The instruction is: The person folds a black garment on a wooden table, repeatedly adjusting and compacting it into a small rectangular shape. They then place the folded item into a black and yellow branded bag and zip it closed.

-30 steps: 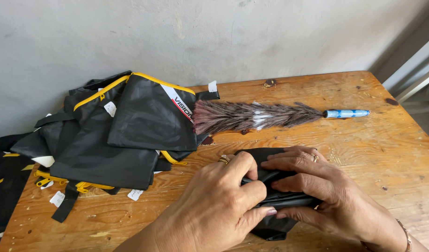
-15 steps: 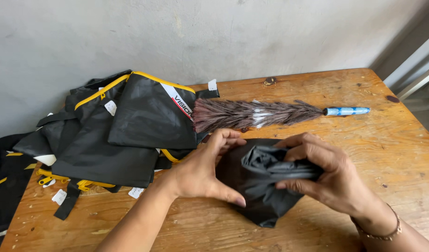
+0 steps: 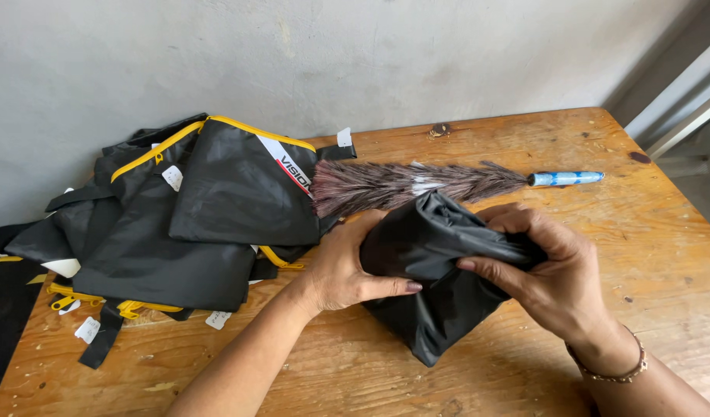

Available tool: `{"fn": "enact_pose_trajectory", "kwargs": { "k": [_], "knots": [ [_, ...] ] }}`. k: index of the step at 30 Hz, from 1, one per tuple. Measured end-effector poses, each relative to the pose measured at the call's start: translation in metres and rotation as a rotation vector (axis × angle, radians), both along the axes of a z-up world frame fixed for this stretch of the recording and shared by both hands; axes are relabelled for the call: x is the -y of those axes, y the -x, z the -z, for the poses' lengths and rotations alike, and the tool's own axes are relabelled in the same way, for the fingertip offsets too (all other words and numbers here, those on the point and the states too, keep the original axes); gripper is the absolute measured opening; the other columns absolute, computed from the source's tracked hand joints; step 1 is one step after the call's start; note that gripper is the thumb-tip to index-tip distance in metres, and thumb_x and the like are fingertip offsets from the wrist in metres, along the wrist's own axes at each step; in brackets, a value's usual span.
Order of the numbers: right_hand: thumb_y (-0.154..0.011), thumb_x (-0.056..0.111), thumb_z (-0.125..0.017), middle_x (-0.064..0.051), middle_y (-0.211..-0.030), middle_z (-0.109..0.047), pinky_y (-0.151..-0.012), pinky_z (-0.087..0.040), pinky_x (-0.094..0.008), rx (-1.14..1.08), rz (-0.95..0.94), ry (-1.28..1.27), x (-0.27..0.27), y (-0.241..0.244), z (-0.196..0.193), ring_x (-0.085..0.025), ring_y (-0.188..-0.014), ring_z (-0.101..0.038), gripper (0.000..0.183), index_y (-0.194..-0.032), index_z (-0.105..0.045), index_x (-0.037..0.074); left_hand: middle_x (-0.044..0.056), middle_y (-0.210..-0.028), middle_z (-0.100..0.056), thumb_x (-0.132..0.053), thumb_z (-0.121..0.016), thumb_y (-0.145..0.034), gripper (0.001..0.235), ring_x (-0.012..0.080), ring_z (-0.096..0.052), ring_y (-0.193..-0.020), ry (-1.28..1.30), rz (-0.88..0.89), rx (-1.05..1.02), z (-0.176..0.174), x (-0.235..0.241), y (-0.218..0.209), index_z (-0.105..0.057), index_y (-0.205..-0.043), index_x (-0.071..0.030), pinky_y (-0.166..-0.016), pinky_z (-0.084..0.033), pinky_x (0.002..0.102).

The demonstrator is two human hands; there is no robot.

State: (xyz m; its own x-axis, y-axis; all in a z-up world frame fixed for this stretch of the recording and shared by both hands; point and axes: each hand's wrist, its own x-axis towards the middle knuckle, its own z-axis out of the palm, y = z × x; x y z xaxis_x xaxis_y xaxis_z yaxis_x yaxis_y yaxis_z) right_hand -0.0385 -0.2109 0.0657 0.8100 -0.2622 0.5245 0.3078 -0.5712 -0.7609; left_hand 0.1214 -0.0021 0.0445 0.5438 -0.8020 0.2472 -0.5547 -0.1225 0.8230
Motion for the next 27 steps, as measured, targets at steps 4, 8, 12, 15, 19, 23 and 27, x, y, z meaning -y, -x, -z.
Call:
{"fn": "enact_pose_trajectory", "kwargs": {
  "k": [4,8,12,15,19,23,27],
  "knots": [
    [-0.073,0.014,-0.087,-0.005,-0.107,-0.074,-0.093,-0.053,-0.025,-0.029,0.090,-0.066,-0.001,0.002,-0.003,-0.012,-0.099,-0.066,0.037,-0.104,-0.068,0.005,-0.004,-0.088,-0.067,-0.040,-0.092,-0.064,0.055,0.0117,-0.059,-0.083,0.048,0.041,-0.070,-0.023,-0.004,0.001,-0.066,-0.104,-0.014,-0.072,-0.046,0.028],
    [-0.074,0.016,-0.089,0.002,-0.095,-0.068,-0.077,-0.050,-0.022,-0.149,0.225,-0.242,-0.002,0.001,0.000,-0.006,-0.086,-0.059,0.034,-0.098,-0.065,0.010,-0.008,-0.083,-0.064,-0.044,-0.089,-0.059,0.049,0.0072,-0.056,-0.078,-0.212,-0.034,-0.180,-0.066,-0.009,0.006,-0.068,-0.094,-0.015,-0.067,-0.043,0.025],
    [-0.081,0.017,-0.084,0.001,-0.095,-0.066,-0.071,-0.049,-0.022,-0.301,0.224,-0.439,0.000,-0.011,0.002,-0.007,-0.084,-0.061,0.032,-0.104,-0.062,0.011,-0.005,-0.092,-0.075,-0.040,-0.086,-0.059,0.056,0.0048,-0.064,-0.081,-0.273,-0.153,-0.410,-0.075,-0.004,0.003,-0.069,-0.107,-0.016,-0.070,-0.048,0.023],
    [-0.086,0.024,-0.081,-0.001,-0.087,-0.062,-0.061,-0.045,-0.025,-0.437,0.299,-0.450,0.004,-0.025,0.004,-0.009,-0.077,-0.056,0.030,-0.103,-0.061,0.010,-0.003,-0.099,-0.079,-0.061,-0.072,-0.062,0.072,0.0100,-0.073,-0.088,-0.347,-0.327,-0.289,-0.065,0.002,0.001,-0.065,-0.123,-0.022,-0.080,-0.051,0.025],
    [-0.090,0.033,-0.078,-0.001,-0.088,-0.056,-0.065,-0.042,-0.028,-0.500,0.366,-0.305,0.026,-0.045,0.028,-0.009,-0.080,-0.050,0.031,-0.100,-0.058,0.011,0.013,-0.133,-0.067,-0.060,-0.067,-0.081,0.078,0.0248,-0.064,-0.124,0.002,-0.170,0.070,-0.040,-0.003,0.006,-0.059,-0.132,-0.002,-0.103,-0.049,0.035],
    [-0.092,0.043,-0.069,-0.012,-0.084,-0.065,-0.059,-0.044,-0.035,-0.748,0.380,-0.200,0.042,-0.062,0.053,-0.018,-0.070,-0.057,0.048,-0.128,-0.056,0.016,0.025,-0.152,-0.042,-0.071,-0.069,-0.071,0.096,0.0448,-0.039,-0.144,-0.078,0.024,0.327,-0.029,-0.002,0.016,-0.051,-0.141,-0.007,-0.118,-0.029,0.053],
    [-0.099,0.051,-0.052,-0.018,-0.125,-0.070,-0.093,-0.046,-0.050,-0.748,0.365,0.305,0.045,-0.059,0.058,-0.042,-0.117,-0.063,0.051,-0.132,-0.060,0.013,0.009,-0.129,-0.052,-0.016,-0.087,-0.066,0.073,0.0318,-0.051,-0.117,-0.069,0.027,0.483,0.002,0.003,0.002,-0.049,-0.128,-0.013,-0.100,-0.041,0.046]
  ]
}}
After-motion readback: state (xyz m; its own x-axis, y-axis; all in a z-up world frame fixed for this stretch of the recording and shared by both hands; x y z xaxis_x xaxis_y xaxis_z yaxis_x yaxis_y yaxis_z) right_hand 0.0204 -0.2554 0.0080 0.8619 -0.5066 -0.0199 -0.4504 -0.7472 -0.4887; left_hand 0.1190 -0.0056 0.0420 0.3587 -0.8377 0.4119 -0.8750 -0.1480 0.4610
